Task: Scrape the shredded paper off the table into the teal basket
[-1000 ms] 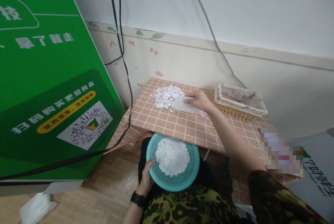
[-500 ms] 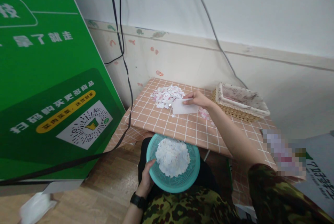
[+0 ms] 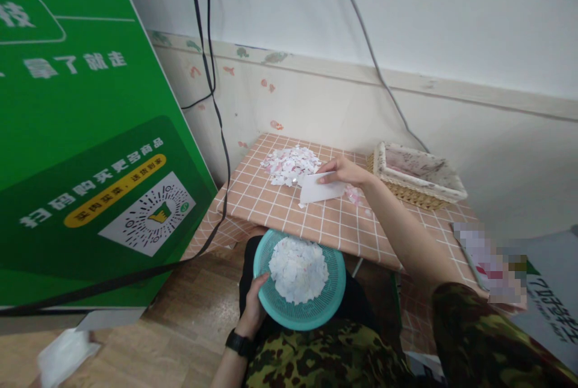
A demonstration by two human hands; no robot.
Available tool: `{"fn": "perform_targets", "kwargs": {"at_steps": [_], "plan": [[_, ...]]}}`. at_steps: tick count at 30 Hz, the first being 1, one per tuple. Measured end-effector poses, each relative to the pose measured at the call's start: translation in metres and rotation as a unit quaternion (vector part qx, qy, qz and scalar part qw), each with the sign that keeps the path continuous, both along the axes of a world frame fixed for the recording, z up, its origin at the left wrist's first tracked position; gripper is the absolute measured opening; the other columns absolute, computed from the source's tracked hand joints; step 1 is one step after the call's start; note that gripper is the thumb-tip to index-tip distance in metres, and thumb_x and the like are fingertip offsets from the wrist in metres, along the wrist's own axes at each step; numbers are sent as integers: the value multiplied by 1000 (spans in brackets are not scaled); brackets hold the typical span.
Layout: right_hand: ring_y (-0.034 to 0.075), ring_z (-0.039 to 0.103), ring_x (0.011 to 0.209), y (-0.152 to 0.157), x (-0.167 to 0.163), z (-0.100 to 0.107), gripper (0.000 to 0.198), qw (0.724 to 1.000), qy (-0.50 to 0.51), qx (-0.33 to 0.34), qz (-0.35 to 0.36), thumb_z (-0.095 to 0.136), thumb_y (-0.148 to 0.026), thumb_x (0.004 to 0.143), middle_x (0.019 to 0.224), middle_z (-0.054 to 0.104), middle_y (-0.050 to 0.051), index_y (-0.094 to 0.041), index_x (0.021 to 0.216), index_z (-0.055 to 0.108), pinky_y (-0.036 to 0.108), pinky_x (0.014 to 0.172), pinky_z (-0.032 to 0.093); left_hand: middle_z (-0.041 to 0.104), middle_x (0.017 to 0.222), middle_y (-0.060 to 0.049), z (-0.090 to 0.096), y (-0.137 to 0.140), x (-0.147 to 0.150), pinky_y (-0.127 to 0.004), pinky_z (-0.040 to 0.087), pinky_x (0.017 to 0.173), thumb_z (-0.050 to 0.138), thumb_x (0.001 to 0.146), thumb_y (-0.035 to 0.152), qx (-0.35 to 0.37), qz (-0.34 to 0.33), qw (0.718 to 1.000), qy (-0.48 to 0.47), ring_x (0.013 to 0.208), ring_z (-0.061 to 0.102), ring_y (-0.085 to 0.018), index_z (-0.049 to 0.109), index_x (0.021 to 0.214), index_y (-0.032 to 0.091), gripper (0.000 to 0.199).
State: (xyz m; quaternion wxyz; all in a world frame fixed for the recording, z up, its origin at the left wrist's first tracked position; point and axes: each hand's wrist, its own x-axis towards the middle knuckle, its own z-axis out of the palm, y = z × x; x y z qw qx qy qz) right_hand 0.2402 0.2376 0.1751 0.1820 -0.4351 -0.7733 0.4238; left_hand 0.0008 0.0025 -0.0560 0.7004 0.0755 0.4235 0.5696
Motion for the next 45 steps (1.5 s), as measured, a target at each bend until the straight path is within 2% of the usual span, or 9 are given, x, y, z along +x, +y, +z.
{"fn": "perform_targets", "kwargs": {"at_steps": [7, 10, 16, 21, 26, 32, 45], "plan": [[14, 61, 64, -6, 1, 4, 25, 999, -36, -6, 25, 66, -30, 66, 78, 71, 2, -19, 87, 74, 23, 55, 46, 73, 77, -8, -4, 0, 0, -38, 47, 79, 65, 70, 28, 14, -2, 1000, -18, 72, 66, -24, 73, 82, 11, 22], [14, 61, 66, -6, 0, 5, 26, 999, -30, 14, 10, 65, -31, 67, 81, 72, 2, -19, 89, 74, 23, 56, 46, 73, 79, -8, -4, 0, -1, -40, 47, 81, 66, 69, 29, 12, -3, 1000, -17, 74, 66, -25, 73, 82, 11, 23], [14, 61, 65, -3, 4, 9, 25, 997, -68, -1, 41, 66, -31, 66, 79, 71, 2, -19, 87, 74, 23, 56, 45, 74, 80, -9, -3, 0, -1, -41, 46, 83, 67, 68, 29, 17, 0, 1000, -12, 78, 66, -27, 73, 83, 11, 25], [14, 60, 64, 2, 3, 8, 32, 997, -53, 20, 43, 65, -33, 69, 81, 71, 4, -16, 94, 72, 22, 54, 44, 74, 80, -8, -4, 0, 0, -39, 47, 81, 67, 68, 30, 15, 2, 1000, -11, 76, 66, -25, 73, 87, 11, 28], [15, 60, 68, 5, 1, 7, 30, 995, -69, 19, 76, 66, -33, 68, 80, 70, 5, -16, 92, 73, 24, 58, 45, 73, 78, -8, -6, -1, -1, -39, 48, 79, 67, 69, 29, 15, -3, 1000, -16, 73, 65, -25, 73, 87, 10, 27], [14, 59, 66, 4, 1, 9, 31, 996, -56, 30, 61, 65, -32, 70, 81, 70, 5, -15, 95, 72, 22, 55, 44, 74, 79, -8, -7, 0, -1, -39, 48, 80, 67, 68, 28, 10, 1, 1000, -13, 74, 66, -25, 73, 84, 11, 25], [16, 62, 72, 1, 3, 12, 30, 991, -75, -12, 107, 67, -33, 68, 84, 71, 5, -17, 92, 72, 23, 59, 46, 74, 77, -8, -6, 1, 0, -37, 48, 80, 66, 69, 27, 20, 0, 1000, -20, 72, 66, -23, 73, 83, 10, 23]]}}
